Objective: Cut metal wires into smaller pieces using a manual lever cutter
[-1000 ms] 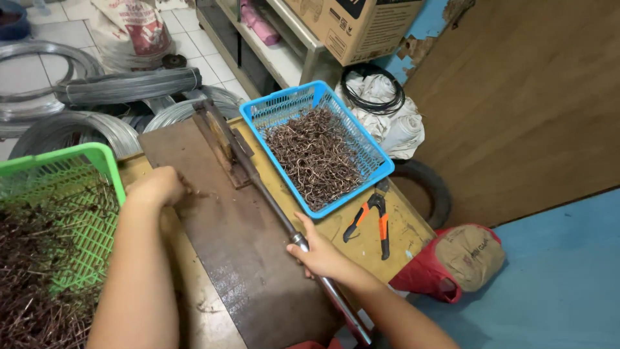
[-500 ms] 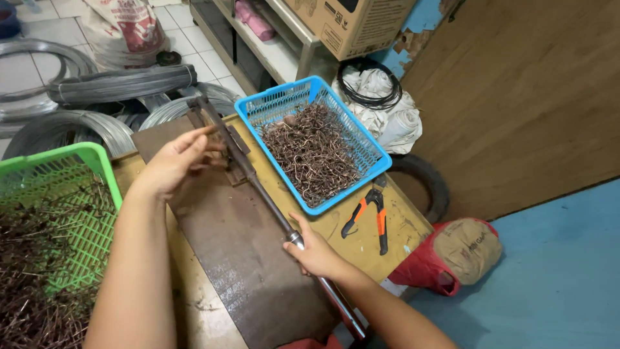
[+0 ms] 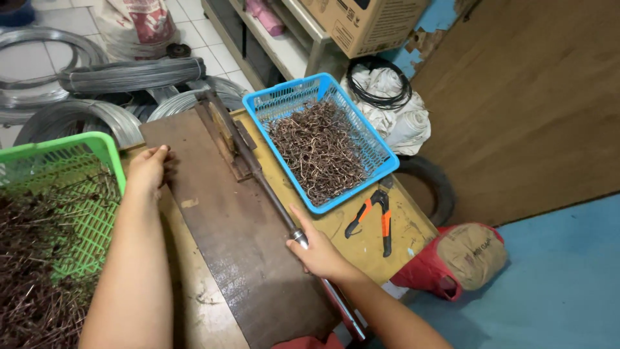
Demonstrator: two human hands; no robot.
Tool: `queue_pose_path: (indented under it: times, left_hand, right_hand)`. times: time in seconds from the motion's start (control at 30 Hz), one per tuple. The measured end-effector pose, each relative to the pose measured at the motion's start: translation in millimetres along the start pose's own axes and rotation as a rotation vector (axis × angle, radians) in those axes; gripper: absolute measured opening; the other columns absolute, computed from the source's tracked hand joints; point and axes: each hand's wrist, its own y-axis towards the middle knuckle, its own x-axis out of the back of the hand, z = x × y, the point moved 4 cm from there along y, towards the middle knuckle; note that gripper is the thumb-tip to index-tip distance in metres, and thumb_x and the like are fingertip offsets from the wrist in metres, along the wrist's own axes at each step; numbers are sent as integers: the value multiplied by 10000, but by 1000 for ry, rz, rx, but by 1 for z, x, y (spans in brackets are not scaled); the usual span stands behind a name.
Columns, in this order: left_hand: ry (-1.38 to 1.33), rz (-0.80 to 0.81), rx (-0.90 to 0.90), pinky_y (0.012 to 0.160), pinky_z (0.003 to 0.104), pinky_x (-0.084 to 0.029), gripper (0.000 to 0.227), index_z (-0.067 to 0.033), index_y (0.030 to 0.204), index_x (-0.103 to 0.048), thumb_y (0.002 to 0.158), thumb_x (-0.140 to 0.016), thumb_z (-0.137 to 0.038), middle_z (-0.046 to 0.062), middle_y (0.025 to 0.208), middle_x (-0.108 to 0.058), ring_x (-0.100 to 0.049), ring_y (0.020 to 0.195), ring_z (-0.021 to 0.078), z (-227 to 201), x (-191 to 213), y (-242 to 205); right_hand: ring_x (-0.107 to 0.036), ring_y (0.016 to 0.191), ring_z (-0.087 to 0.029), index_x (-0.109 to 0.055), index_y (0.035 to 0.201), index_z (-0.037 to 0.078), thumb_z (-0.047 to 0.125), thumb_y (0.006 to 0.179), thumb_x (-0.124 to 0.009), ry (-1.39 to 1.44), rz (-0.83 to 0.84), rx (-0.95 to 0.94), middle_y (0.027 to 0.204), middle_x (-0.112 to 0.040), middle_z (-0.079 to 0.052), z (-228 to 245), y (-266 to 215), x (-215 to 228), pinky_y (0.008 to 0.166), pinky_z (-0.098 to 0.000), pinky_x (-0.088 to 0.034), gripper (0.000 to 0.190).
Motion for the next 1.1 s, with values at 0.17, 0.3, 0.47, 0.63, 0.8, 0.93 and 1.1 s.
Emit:
queue_pose_path:
  times: [0.17, 0.3, 0.47, 0.63, 0.8, 0.93, 1.1]
  left_hand:
    - [148, -72, -144, 814, 439, -630, 365, -109, 1335, -743, 1074, -760, -364, 116, 1087, -786, -770, 1005, 259, -19, 12, -16]
    - [291, -109, -307, 942, 468, -584, 449, -48, 1463, -679, 1104, -761, -305, 224, 1220, -740, -719, 1148, 344, -73, 27, -43]
    - [398, -146, -192, 1080, 446, -448, 654, -53, 1601, -451, 1070, -752, -290, 168, 1396, -548, -606, 1215, 310, -155, 84, -134]
    - [716, -190, 93, 1255, 681, -255, 762, -91, 1718, -237, 1110, -637, -318, 309, 1679, -194, -222, 1539, 555, -145, 142, -174]
    - [1081, 36, 284, 1241, 738, -282, 942, -118, 1730, -214, 1025, -458, -692, 308, 1727, -240, -240, 1570, 564, -20, 170, -136]
    - [1203, 396, 241, 1342, 581, 117, 744, -254, 1711, -319, 1059, -264, -608, 219, 1830, 33, 188, 1701, 413, 50, 167, -110]
    - [1337, 644, 205, 1349, 410, -329, 666, -188, 1561, -611, 1055, -461, -594, 110, 1682, -504, -500, 1562, 330, -4, 156, -152]
  right_hand:
    - [-704, 470, -257, -477, 1659, 263, 101, 997, -647, 9, -12, 15, 913, -753, -293, 12, -5, 1, 388, -275, -597, 703]
    - [-696, 461, -257, -491, 1660, 307, 94, 987, -654, 35, -30, 6, 963, -758, -309, 11, -5, 3, 383, -272, -584, 725]
    - [-561, 430, -147, -368, 1700, 388, 166, 1018, -614, 8, 26, -56, 1247, -694, -63, 9, -3, 1, 411, -287, -512, 758]
    - [-558, 420, -148, -371, 1686, 390, 169, 1001, -616, 7, 31, -52, 1450, -668, -17, 11, -3, 2, 407, -279, -519, 760]
    - [-515, 407, -154, -404, 1694, 439, 137, 1015, -642, 59, -3, -143, 896, -660, -96, 4, -1, 0, 378, -284, -481, 780]
    - [-514, 401, -162, -399, 1697, 437, 130, 1017, -634, 72, 0, -150, 793, -563, -72, 5, -1, -1, 376, -291, -497, 782]
    - [-508, 415, -162, -368, 1704, 463, 117, 1033, -628, 97, 13, -179, 649, -502, -58, 5, -1, -1, 395, -290, -494, 798]
